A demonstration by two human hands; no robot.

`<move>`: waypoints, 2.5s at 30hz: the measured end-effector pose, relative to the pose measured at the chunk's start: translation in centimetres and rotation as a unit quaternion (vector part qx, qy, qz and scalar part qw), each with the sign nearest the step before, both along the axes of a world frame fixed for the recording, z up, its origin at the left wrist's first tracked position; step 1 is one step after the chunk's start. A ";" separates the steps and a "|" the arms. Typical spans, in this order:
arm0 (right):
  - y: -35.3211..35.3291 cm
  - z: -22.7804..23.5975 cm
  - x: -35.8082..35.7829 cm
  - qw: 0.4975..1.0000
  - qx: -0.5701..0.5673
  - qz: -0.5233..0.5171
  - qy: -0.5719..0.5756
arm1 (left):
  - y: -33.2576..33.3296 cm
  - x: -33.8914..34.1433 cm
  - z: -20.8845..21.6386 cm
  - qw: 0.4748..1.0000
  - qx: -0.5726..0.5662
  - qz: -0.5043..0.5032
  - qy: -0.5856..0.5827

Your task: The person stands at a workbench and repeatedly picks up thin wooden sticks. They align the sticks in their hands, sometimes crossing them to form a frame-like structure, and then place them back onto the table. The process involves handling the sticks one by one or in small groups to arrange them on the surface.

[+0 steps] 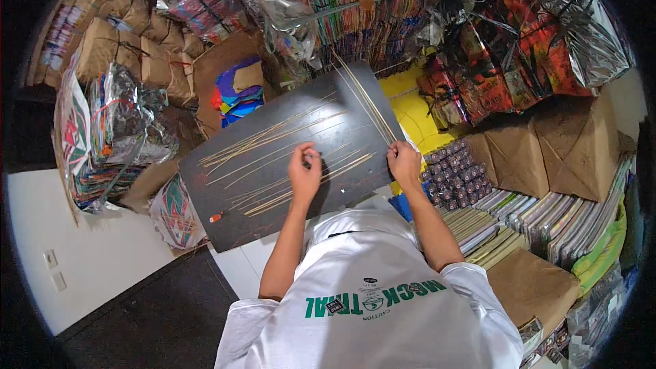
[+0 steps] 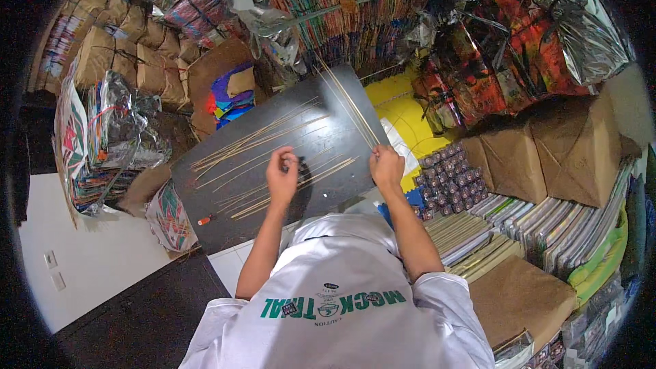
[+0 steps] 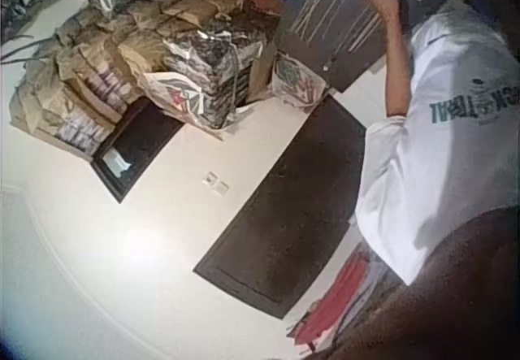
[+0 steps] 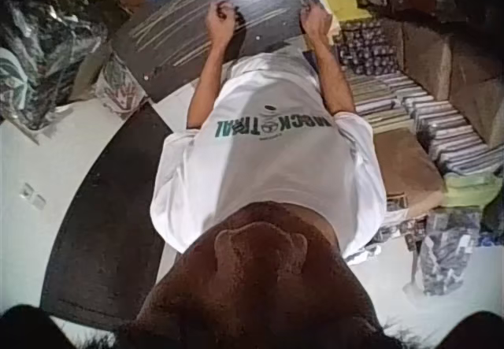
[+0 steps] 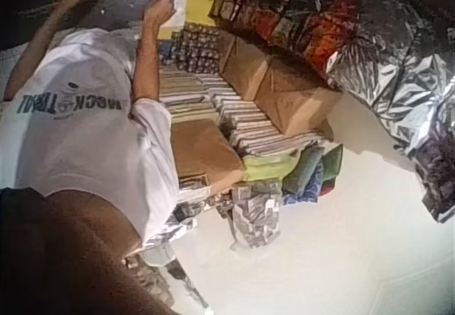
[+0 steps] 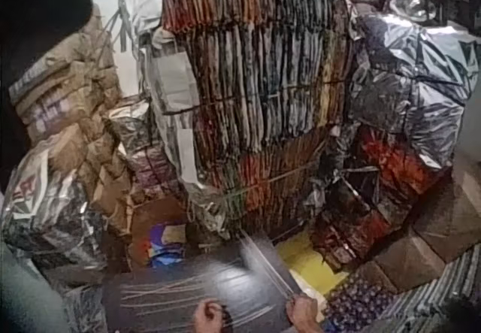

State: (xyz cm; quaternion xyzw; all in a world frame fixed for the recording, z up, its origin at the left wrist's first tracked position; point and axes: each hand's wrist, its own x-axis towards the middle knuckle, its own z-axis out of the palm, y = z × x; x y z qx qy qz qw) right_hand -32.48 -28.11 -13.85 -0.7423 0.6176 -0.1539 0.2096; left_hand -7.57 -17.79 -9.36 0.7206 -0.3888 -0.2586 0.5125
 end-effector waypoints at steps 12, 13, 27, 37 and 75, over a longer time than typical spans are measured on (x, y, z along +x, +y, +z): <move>-0.9 -0.9 -0.4 0.996 -0.002 0.024 0.086 | -4.7 -6.3 -3.3 0.967 0.101 -0.135 0.190; -0.8 -1.2 -0.4 0.996 -0.014 0.029 0.086 | -5.0 -6.7 -3.2 0.961 0.119 -0.138 0.208; 0.6 -0.9 -0.5 0.997 -0.038 0.054 0.030 | -8.0 -9.2 -3.5 0.873 0.279 -0.134 0.378; 2.6 2.8 -1.6 0.979 0.033 0.085 -0.182 | -7.5 -9.6 -2.7 0.877 0.179 -0.120 0.430; 4.5 3.7 -5.2 0.845 0.362 0.017 -0.393 | -8.4 -0.2 1.3 0.868 -0.004 0.069 0.491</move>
